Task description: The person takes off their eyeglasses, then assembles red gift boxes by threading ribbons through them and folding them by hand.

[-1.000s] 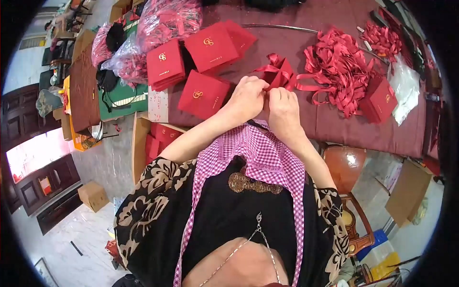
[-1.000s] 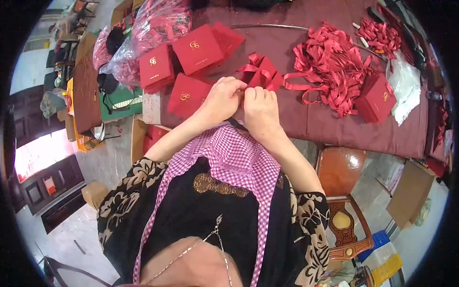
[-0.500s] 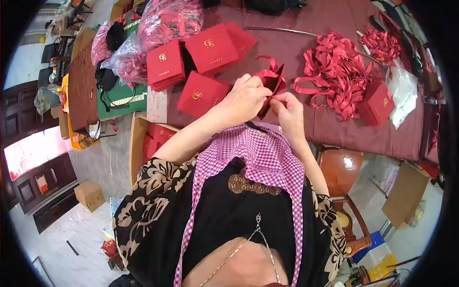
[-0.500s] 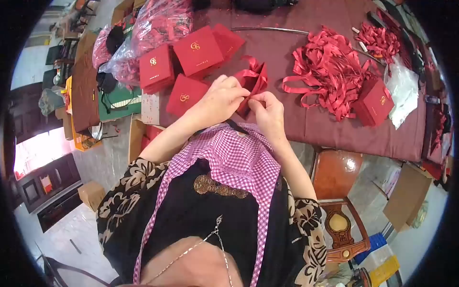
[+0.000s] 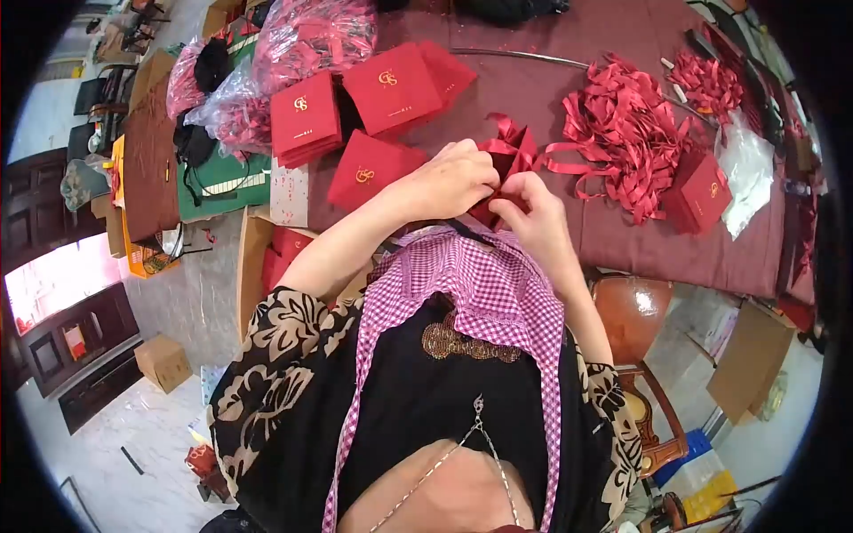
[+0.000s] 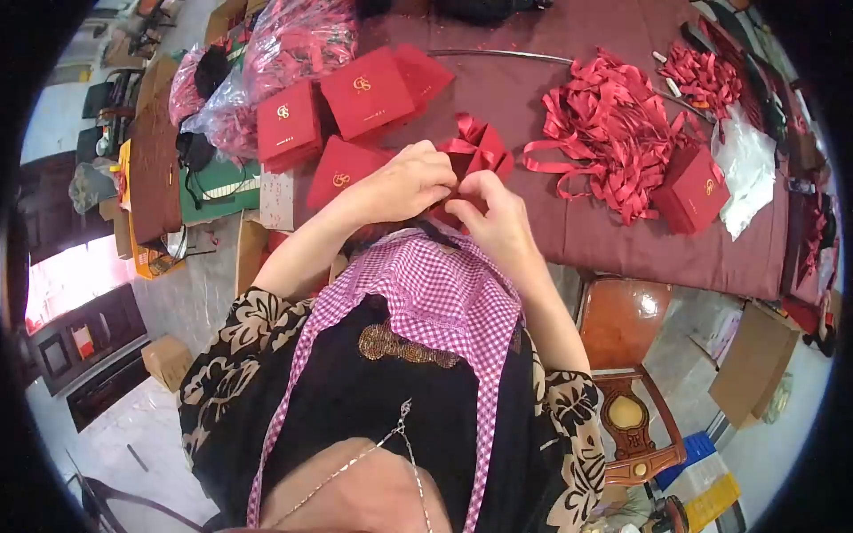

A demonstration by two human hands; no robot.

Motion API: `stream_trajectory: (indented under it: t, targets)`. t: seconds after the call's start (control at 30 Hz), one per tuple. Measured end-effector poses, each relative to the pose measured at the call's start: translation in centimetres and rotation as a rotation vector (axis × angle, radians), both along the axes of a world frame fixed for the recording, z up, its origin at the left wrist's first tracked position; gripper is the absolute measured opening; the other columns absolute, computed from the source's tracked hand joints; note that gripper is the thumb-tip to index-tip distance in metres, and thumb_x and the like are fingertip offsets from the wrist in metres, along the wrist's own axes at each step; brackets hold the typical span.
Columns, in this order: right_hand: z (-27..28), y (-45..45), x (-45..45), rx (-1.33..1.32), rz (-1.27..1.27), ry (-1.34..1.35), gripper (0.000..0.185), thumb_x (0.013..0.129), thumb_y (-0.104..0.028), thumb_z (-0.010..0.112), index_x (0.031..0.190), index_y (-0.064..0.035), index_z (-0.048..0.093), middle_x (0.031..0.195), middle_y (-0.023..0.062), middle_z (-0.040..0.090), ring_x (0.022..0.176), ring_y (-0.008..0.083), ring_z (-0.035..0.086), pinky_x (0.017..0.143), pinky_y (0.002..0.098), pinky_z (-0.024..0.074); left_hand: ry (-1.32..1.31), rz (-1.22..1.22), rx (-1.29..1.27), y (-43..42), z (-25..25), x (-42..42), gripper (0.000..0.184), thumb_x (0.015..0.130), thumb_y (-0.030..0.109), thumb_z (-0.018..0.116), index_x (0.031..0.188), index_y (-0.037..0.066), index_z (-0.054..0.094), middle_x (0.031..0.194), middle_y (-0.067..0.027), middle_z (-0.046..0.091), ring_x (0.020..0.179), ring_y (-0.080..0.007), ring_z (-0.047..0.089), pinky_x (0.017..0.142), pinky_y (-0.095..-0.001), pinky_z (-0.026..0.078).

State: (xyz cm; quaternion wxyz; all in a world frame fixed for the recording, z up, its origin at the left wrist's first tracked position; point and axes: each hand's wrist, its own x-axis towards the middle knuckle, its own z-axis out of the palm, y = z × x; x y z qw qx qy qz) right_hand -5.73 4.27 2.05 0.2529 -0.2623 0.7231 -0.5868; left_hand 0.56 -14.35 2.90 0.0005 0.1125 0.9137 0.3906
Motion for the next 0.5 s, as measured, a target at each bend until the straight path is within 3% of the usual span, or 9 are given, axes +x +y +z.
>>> stream_trajectory:
  t: [0.03, 0.07, 0.13, 0.17, 0.3, 0.5]
  targets:
    - [1.2, 0.1, -0.6, 0.107, 0.071, 0.403, 0.016, 0.076, -0.005, 0.069, 0.089, -0.0046, 0.059, 0.083, 0.0075, 0.062, 0.073, 0.0226, 0.059, 0.066, 0.0349, 0.0478, -0.004, -0.018, 0.007, 0.0, 0.1, -0.1, 0.010, 0.078, 0.010, 0.060, 0.084, 0.005, 0.066, 0.085, -0.0070, 0.061, 0.088, -0.0275, 0.050, 0.081, -0.0391, 0.039]
    - [2.7, 0.0, -1.6, 0.066, 0.103, 0.717, 0.022, 0.072, -0.005, 0.067, 0.094, -0.0054, 0.061, 0.091, 0.0090, 0.061, 0.091, 0.0297, 0.057, 0.082, 0.0420, 0.0441, -0.005, -0.017, 0.008, 0.0, 0.5, -0.1, 0.010, 0.078, 0.010, 0.060, 0.084, 0.005, 0.066, 0.085, -0.0070, 0.061, 0.088, -0.0275, 0.050, 0.081, -0.0391, 0.039]
    - [4.7, -0.4, -2.4, 0.101, 0.167, 0.958, 0.022, 0.073, -0.005, 0.062, 0.095, -0.0063, 0.062, 0.094, 0.0080, 0.061, 0.100, 0.0269, 0.055, 0.091, 0.0435, 0.0402, 0.043, -0.037, 0.002, 0.4, 1.2, -0.1, 0.009, 0.077, 0.009, 0.060, 0.081, 0.004, 0.066, 0.083, -0.0075, 0.061, 0.086, -0.0272, 0.051, 0.080, -0.0380, 0.040]
    - [4.7, -0.4, -2.5, 0.155, 0.234, 0.999, 0.024, 0.074, -0.005, 0.058, 0.097, -0.0073, 0.063, 0.096, 0.0072, 0.060, 0.106, 0.0245, 0.052, 0.099, 0.0448, 0.0354, 0.045, -0.038, 0.003, 0.5, 1.1, -0.1, 0.009, 0.077, 0.009, 0.060, 0.081, 0.004, 0.066, 0.083, -0.0075, 0.061, 0.086, -0.0272, 0.051, 0.080, -0.0380, 0.040]
    - [4.7, 0.2, -3.6, 0.318, 0.441, 1.065, 0.018, 0.072, -0.007, 0.058, 0.090, -0.0075, 0.063, 0.093, 0.0048, 0.060, 0.104, 0.0235, 0.053, 0.109, 0.0465, 0.0275, 0.021, -0.038, 0.023, 0.1, 0.5, -0.2, 0.008, 0.075, 0.007, 0.061, 0.082, 0.004, 0.065, 0.083, -0.0075, 0.060, 0.087, -0.0272, 0.052, 0.081, -0.0377, 0.042]
    - [5.0, -0.1, -4.1, 0.176, 0.538, 0.984, 0.012, 0.069, -0.006, 0.059, 0.081, -0.0082, 0.063, 0.084, 0.0017, 0.060, 0.103, 0.0207, 0.054, 0.109, 0.0506, 0.0257, 0.026, -0.050, 0.176, -0.5, 0.9, 0.0, 0.009, 0.074, 0.005, 0.062, 0.083, 0.003, 0.064, 0.082, -0.0075, 0.059, 0.089, -0.0272, 0.054, 0.081, -0.0376, 0.044]
